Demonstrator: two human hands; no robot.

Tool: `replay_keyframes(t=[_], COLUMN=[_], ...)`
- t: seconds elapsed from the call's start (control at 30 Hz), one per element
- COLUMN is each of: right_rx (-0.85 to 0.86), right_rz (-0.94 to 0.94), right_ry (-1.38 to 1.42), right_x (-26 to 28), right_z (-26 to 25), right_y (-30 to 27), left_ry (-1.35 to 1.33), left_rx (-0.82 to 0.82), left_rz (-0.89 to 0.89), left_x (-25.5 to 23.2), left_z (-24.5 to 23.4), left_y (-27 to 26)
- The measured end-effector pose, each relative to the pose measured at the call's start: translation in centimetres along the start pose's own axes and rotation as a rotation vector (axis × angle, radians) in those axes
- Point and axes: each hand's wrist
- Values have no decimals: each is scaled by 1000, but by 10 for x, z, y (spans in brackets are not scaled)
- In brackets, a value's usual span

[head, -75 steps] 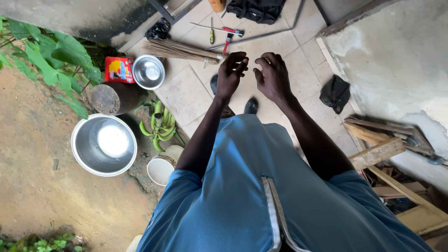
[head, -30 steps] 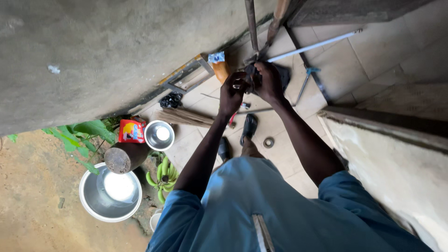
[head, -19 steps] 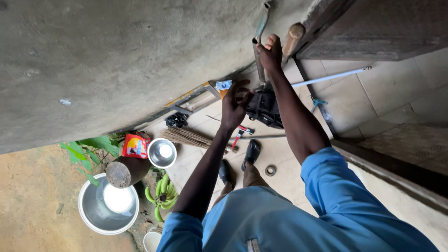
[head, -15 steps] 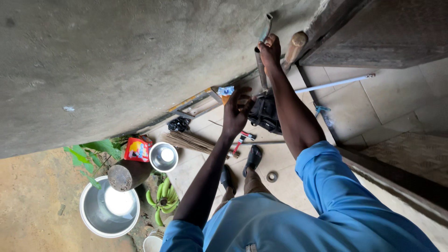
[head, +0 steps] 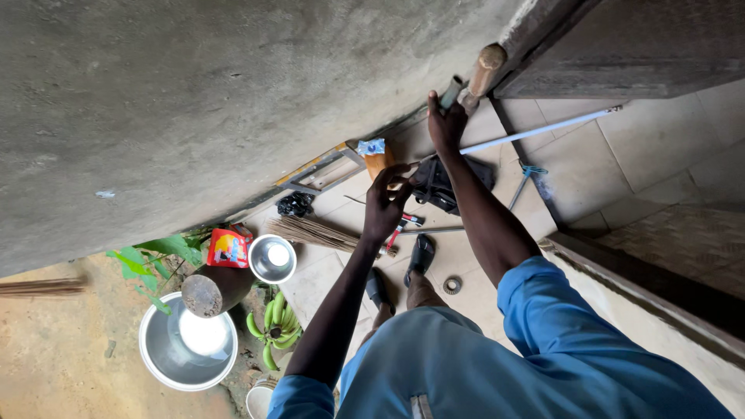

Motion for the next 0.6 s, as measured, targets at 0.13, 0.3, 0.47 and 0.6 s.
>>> replay_keyframes(t=[0.13,0.3,0.47,0.6], right_rx=[101,165,178,143], right_rz=[226,167,153,178], right_ry=[184,502,606,637], right_x=[-23,-45,-40,-16], right_z=[-34,-61,-86,-108], right_y=[-33,-66,-79,-86], left_ry=[-37,-110,5,-51], left_rx=[28,77,136,182], left_rz=[-84,-158,-126,-177], left_x=[15,22,27,29], left_z=[10,32,41,40], left_y=[-17,-41,-63,-67])
Point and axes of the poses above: each hand's wrist, its own y-axis towards the middle knuckle, its own z-axis out of the palm, x = y × z, and after that the axes turned 2 degrees about y, right-handed
